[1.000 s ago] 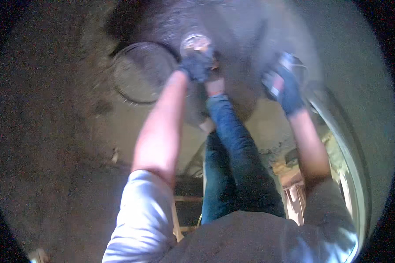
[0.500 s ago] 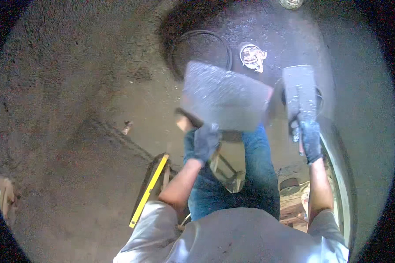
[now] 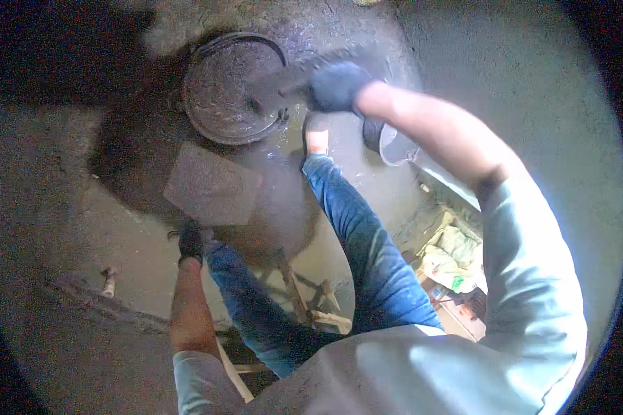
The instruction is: The recorder is applying a layer of plaster to a concrete wall using a trowel and a hawk.
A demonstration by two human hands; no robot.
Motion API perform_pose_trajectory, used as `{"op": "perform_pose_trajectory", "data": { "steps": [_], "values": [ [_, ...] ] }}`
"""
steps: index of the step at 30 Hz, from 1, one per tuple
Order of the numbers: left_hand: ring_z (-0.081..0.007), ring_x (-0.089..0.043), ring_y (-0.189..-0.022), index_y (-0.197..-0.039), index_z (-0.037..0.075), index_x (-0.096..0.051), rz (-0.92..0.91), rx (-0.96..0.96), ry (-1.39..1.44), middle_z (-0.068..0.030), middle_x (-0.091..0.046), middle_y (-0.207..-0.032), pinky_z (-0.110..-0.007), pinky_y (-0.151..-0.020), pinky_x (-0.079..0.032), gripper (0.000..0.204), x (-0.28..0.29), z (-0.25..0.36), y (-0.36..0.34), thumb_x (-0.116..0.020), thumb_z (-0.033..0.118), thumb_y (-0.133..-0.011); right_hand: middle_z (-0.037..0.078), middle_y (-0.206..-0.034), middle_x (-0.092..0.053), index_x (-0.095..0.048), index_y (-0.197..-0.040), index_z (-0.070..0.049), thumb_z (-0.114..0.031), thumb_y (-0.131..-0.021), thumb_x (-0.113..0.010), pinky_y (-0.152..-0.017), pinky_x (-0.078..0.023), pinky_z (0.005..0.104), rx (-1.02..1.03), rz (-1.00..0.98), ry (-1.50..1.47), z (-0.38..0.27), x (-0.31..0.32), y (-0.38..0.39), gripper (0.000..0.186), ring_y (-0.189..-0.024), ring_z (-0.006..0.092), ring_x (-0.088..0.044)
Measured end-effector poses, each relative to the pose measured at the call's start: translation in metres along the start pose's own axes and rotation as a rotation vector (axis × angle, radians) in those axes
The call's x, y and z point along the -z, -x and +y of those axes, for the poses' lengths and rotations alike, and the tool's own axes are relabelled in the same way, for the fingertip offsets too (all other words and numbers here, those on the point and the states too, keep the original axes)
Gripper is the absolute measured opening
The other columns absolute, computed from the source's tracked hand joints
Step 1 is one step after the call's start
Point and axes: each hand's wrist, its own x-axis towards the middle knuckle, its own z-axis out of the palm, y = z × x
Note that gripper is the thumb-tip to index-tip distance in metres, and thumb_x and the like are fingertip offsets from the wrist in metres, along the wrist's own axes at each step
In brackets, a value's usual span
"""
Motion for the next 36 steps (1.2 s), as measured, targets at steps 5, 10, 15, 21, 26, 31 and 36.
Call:
{"op": "perform_pose_trajectory", "data": {
  "steps": [5,10,15,21,26,31,36],
  "values": [
    [-0.0353,-0.056,-0.097,-0.107,0.006,-0.058,-0.144,0.246,0.542,-0.0183,-0.057,-0.109,-0.047,-0.081,-0.044,0.038,-0.03,-0.039,-0.031,-0.05,0.032,-0.082,0.014,-0.094,-0.064,-0.059,-0.11,-0.018,-0.026,-0.075,-0.06,-0.073,-0.049,0.0391,0.348,0.207,0.067,-0.083,0.018,-0.085,0.036,-0.083,0.0302,-0.063],
    [-0.0359,-0.055,-0.097,-0.106,0.005,-0.057,0.081,0.31,0.696,-0.0192,-0.056,-0.11,-0.047,-0.083,-0.043,0.037,-0.028,-0.038,-0.035,-0.049,0.031,-0.081,0.012,-0.09,-0.066,-0.064,-0.1,-0.016,-0.018,-0.073,-0.056,-0.068,-0.051,0.0412,0.192,0.156,0.157,-0.153,-0.026,-0.081,0.029,-0.079,0.03,-0.064],
    [-0.0359,-0.055,-0.096,-0.107,0.007,-0.059,0.133,0.138,0.437,-0.0179,-0.058,-0.107,-0.044,-0.084,-0.043,0.039,-0.055,-0.04,-0.021,-0.053,0.032,-0.078,0.017,-0.071,-0.063,-0.068,-0.072,-0.006,-0.027,-0.071,-0.055,-0.065,-0.05,0.0436,0.258,0.076,0.139,-0.175,-0.01,-0.018,0.024,-0.068,0.0353,-0.062],
    [-0.0378,-0.055,-0.095,-0.096,0.006,-0.061,0.095,0.193,0.571,-0.0184,-0.06,-0.1,-0.046,-0.081,-0.044,0.033,-0.015,-0.048,-0.015,-0.059,0.031,-0.074,0.02,-0.078,-0.063,-0.066,-0.09,-0.008,-0.029,-0.072,-0.059,-0.072,-0.049,0.0432,0.26,0.411,-0.021,-0.143,-0.004,-0.025,0.029,-0.076,0.0346,-0.062],
    [-0.0391,-0.054,-0.096,-0.098,0.008,-0.059,0.044,0.241,0.69,-0.0194,-0.059,-0.1,-0.047,-0.079,-0.045,0.034,-0.018,-0.06,-0.031,-0.058,0.033,-0.075,0.02,-0.082,-0.063,-0.065,-0.091,-0.008,-0.033,-0.072,-0.059,-0.073,-0.049,0.0432,0.246,0.292,0.066,-0.125,-0.022,-0.134,0.032,-0.078,0.0357,-0.062],
    [-0.0386,-0.055,-0.095,-0.103,0.008,-0.057,-0.078,0.276,0.713,-0.0192,-0.058,-0.101,-0.047,-0.079,-0.045,0.038,-0.019,-0.063,-0.023,-0.058,0.035,-0.076,0.019,-0.081,-0.063,-0.064,-0.092,-0.008,-0.04,-0.075,-0.058,-0.07,-0.049,0.0453,0.225,0.261,-0.049,-0.164,-0.028,-0.068,0.037,-0.077,0.0358,-0.062],
    [-0.0357,-0.054,-0.099,-0.102,0.007,-0.058,0.024,0.184,0.477,-0.0173,-0.058,-0.104,-0.046,-0.084,-0.043,0.035,-0.06,-0.06,-0.01,-0.052,0.034,-0.08,0.017,-0.074,-0.063,-0.066,-0.083,-0.005,-0.042,-0.079,-0.052,-0.066,-0.047,0.0444,0.199,0.254,0.093,-0.204,-0.043,0.011,0.04,-0.072,0.0343,-0.062]
  ]
}}
